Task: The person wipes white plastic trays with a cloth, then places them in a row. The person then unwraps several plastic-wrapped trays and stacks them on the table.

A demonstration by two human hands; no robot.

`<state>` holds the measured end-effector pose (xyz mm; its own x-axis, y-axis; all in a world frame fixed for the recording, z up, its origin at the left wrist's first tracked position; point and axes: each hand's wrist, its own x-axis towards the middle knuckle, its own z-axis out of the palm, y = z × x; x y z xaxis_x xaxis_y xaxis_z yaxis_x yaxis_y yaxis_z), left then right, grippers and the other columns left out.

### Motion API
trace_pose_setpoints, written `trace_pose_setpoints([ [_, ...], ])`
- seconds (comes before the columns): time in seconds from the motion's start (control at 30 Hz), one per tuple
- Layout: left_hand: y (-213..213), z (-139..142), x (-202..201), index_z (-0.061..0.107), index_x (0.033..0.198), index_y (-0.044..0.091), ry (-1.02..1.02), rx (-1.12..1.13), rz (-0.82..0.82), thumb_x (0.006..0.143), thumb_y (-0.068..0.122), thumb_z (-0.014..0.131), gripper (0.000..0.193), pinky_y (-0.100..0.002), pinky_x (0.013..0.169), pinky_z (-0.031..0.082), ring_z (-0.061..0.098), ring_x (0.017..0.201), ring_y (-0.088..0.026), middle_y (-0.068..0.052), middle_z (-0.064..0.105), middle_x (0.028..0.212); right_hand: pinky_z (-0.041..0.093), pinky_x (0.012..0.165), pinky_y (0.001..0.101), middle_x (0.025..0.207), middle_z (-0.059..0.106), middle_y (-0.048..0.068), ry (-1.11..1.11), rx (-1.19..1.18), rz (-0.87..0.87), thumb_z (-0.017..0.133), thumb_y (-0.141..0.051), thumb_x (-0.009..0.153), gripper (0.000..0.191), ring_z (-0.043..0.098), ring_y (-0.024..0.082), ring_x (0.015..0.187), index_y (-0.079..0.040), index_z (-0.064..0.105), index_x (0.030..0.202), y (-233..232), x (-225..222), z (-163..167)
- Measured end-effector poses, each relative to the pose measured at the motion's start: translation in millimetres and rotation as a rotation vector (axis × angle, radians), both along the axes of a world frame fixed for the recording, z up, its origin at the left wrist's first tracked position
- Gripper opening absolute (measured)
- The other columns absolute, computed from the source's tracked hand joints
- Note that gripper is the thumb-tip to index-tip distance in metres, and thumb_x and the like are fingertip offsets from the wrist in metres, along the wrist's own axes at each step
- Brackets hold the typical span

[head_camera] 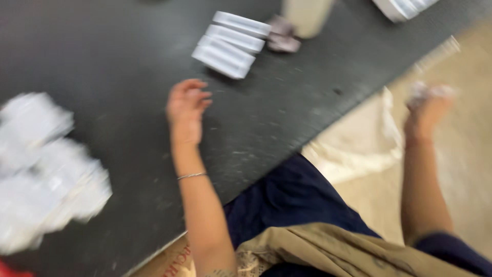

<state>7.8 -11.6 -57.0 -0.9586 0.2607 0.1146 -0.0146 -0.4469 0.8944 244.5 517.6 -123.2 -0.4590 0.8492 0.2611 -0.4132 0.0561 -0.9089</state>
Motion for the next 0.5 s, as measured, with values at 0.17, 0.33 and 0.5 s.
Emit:
trace_pose_setpoints([
  [0.17, -9, -13, 3, 0.059, 0.131, 0.006, -0.035, 0.075, 0.053, 0.11, 0.015, 0.068, 0.025, -0.03, 0.083, 0.056, 0.067, 0.096, -0.018, -0.01, 0.066, 0.119, 0.035, 0.053, 0.034, 0.073, 0.043, -0.004, -0.321, 0.325, -0.356, 0.048, -0.023, 0.11, 0.029, 0.042, 0.013, 0.063, -0.017, 0.047, 0.082, 13, 33, -84],
  [0.33, -26, -21, 2, 0.061, 0.127, 0.007, 0.005, -0.038, 0.224, 0.114, 0.013, 0.066, 0.015, -0.027, 0.075, 0.049, 0.061, 0.093, -0.016, -0.008, 0.066, 0.114, 0.052, 0.088, 0.0406, 0.122, 0.064, 0.021, -0.75, 0.383, -0.449, 0.061, -0.019, 0.097, 0.047, 0.062, 0.031, 0.104, 0.001, 0.053, 0.139, -26, 20, -116],
  [0.5, -31, -25, -4, 0.063, 0.12, 0.007, 0.036, -0.101, 0.379, 0.111, 0.01, 0.067, 0.011, -0.029, 0.077, 0.053, 0.061, 0.086, -0.014, -0.007, 0.067, 0.106, 0.054, 0.093, 0.0408, 0.122, 0.069, 0.025, -1.342, 0.226, 0.221, 0.086, -0.028, 0.074, 0.081, 0.068, 0.035, 0.108, -0.009, 0.052, 0.144, -56, 17, -128],
])
